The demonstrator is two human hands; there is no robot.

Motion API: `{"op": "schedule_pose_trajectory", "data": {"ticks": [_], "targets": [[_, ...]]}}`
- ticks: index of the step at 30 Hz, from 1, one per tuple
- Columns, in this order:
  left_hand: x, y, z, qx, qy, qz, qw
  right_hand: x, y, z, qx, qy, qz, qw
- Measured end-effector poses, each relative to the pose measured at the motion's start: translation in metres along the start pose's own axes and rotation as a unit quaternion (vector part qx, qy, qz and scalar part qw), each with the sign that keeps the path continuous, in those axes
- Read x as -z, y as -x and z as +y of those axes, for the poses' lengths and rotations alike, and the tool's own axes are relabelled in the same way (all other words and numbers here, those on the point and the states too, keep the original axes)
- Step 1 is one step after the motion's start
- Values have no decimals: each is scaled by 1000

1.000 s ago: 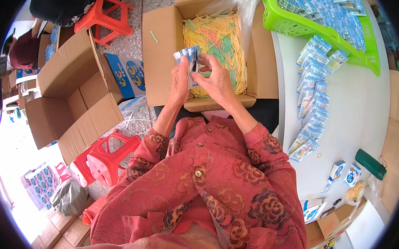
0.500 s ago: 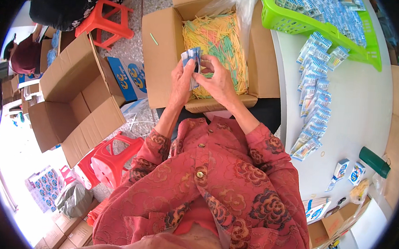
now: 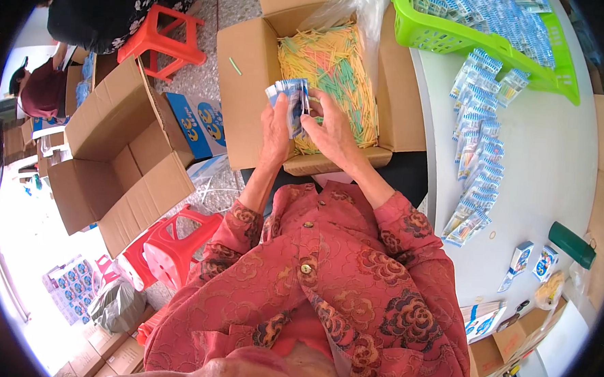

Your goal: Packing small items into plastic bags and placing them into cardboard boxes for shipping.

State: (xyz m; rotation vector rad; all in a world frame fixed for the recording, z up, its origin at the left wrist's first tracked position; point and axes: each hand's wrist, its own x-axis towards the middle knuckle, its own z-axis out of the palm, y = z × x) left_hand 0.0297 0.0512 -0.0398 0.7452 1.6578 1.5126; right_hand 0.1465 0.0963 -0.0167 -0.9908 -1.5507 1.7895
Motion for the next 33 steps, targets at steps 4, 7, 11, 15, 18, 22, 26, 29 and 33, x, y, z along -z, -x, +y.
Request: {"op": "schedule_pose_trajectory", "data": {"ticks": [4,7,11,15,18,22,26,29,33], "targets": [[-3,0,-1,1,7,-6,1000,1,-1,6,19,14,6,1000],[-6,1,-3,-13,0,14,1000,0,0,5,-25,66,5,998],[-7,1,1,-10,-5,52,999,1,-1,15,-14,122,56,991],[-6,0,-2,-20,-55,81,995,0,-2,14,-16,135,75,988],[-7,2,-1,-19,-101,79,992,-3,0,6,-97,104,22,990],[-9,4,-1,-56,-137,78,986,-12,3,24,29,77,44,996],[-12,7,4,-19,-53,56,997,-8,2,25,32,110,44,992],[-12,6,0,-7,-28,59,998,-8,1,21,19,117,63,991],[-11,4,-8,-16,-39,65,997,-5,2,18,12,137,65,988]]}}
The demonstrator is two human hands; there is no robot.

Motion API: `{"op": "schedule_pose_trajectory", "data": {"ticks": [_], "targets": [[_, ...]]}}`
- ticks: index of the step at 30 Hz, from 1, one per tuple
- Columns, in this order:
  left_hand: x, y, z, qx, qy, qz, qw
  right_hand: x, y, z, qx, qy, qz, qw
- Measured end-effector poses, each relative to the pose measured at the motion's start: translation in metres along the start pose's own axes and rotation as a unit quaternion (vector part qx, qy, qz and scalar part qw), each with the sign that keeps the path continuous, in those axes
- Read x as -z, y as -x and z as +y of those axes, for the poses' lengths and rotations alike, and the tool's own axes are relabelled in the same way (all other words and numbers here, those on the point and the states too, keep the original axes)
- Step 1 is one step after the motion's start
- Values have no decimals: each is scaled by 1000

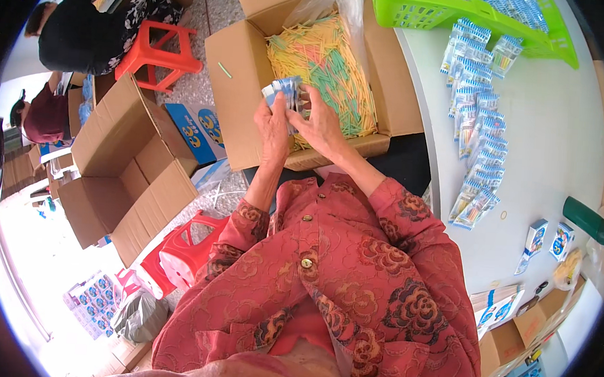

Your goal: Packing small items into plastic bags and placing them into cardboard boxes for shipping.

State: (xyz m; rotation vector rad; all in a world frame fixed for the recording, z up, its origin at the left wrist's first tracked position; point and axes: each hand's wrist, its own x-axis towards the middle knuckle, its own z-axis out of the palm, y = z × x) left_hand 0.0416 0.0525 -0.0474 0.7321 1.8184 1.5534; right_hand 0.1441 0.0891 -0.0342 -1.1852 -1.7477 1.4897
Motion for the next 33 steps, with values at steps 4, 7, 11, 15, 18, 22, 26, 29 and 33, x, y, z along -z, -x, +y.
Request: {"op": "schedule_pose_trajectory", "data": {"ticks": [4,7,11,15,18,22,26,29,33], "targets": [[1,0,-4,13,-14,4,1000,0,-1,5,1,-45,9,999],[-1,0,-3,0,5,13,1000,1,-1,3,14,-47,8,999],[-1,1,-1,11,42,7,999,2,0,0,12,-52,5,999],[3,0,-2,2,20,-1,1000,-4,-2,2,44,-36,54,997],[4,0,-1,4,22,2,1000,-5,-2,5,57,-23,67,996],[2,1,3,-3,-4,7,1000,-2,-1,1,39,-17,72,996],[1,3,8,-3,6,9,1000,3,0,-3,6,-13,36,999],[-6,7,16,-25,-6,2,1000,2,1,5,7,-20,32,999],[-5,6,13,-33,-63,-6,997,1,3,5,105,100,76,986]]}}
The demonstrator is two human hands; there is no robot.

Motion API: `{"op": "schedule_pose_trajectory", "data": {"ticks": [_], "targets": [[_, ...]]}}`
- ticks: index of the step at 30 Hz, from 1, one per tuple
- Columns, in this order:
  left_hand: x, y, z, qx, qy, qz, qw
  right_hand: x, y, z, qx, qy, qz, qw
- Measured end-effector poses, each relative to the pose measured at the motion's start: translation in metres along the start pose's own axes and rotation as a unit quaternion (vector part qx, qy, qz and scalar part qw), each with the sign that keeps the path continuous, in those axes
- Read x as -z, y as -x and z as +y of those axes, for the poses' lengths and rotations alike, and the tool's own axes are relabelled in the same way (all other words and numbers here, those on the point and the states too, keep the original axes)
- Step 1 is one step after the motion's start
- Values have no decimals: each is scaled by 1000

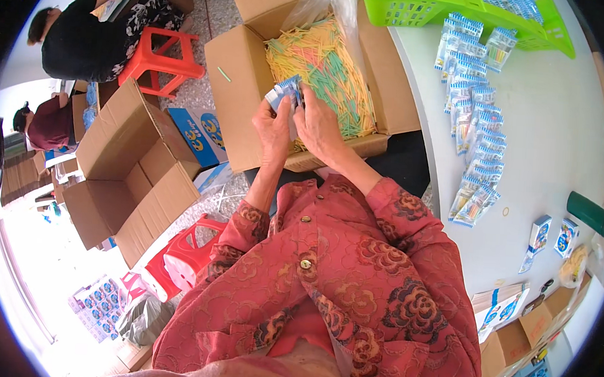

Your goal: Packing small items into plastic bags and placing them into cardboard boxes for shipping.

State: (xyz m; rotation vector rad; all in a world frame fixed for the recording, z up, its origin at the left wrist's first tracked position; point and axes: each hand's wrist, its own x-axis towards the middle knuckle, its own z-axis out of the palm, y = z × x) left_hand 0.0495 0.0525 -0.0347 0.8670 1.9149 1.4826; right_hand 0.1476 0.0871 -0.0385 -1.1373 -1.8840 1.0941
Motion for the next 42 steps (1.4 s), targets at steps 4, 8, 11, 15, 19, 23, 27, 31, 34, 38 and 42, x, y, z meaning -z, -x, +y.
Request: {"op": "schedule_pose_trajectory", "data": {"ticks": [4,8,11,15,19,23,27,31,34,38,42], "targets": [[-2,-1,-9,2,18,-4,1000,1,-1,3,-4,17,-1,1000],[-9,4,-13,2,23,2,1000,0,0,7,7,54,3,999],[-14,2,-22,-25,0,14,1000,1,-2,15,19,96,8,995],[-23,-9,-43,-19,-34,-11,999,18,-12,51,-3,112,31,993],[-21,-36,-78,-23,-202,-38,978,50,-19,51,-52,127,42,990],[-30,-47,-100,28,-294,-58,954,62,-11,71,-61,58,68,994],[-38,-55,-126,146,-290,-68,943,63,3,74,-95,41,31,994],[-34,-63,-140,158,-362,-30,918,65,12,71,-130,19,15,991],[-41,-66,-135,189,-404,-35,895,68,14,72,-140,12,17,990],[-38,-56,-134,51,-428,-13,902,66,8,62,-150,-8,22,988],[-44,-44,-97,-181,-477,-2,860,63,6,73,-124,-12,42,991]]}}
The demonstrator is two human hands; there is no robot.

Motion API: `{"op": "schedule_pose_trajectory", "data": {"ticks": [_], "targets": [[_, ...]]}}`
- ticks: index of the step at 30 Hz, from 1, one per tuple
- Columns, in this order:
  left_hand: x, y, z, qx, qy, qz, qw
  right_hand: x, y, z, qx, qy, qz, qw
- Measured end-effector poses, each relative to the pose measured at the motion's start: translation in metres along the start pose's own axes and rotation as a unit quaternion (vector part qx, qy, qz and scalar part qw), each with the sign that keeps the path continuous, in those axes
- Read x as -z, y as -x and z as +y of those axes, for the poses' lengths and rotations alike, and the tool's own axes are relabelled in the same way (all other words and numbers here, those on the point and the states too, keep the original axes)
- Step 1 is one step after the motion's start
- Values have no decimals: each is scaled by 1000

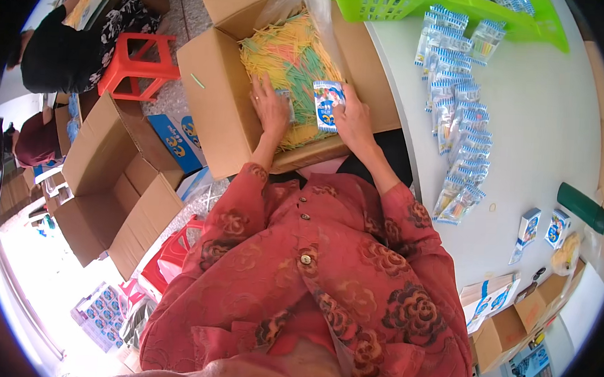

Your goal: Packing small items into plastic bags and placing them into cardboard boxes for shipping.

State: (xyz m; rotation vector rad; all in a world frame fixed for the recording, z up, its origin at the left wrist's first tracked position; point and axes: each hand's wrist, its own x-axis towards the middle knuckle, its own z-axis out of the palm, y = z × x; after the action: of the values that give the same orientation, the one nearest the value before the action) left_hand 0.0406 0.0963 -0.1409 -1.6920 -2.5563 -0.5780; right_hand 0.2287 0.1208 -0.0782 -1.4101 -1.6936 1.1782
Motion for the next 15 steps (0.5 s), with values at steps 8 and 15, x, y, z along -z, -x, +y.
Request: {"op": "schedule_pose_trajectory", "data": {"ticks": [8,15], "targets": [[45,37,54,131,604,-158,770,-30,8,-25,108,63,-40,991],[86,29,25,236,762,-263,543,-15,22,-52,31,-171,-211,962]]}}
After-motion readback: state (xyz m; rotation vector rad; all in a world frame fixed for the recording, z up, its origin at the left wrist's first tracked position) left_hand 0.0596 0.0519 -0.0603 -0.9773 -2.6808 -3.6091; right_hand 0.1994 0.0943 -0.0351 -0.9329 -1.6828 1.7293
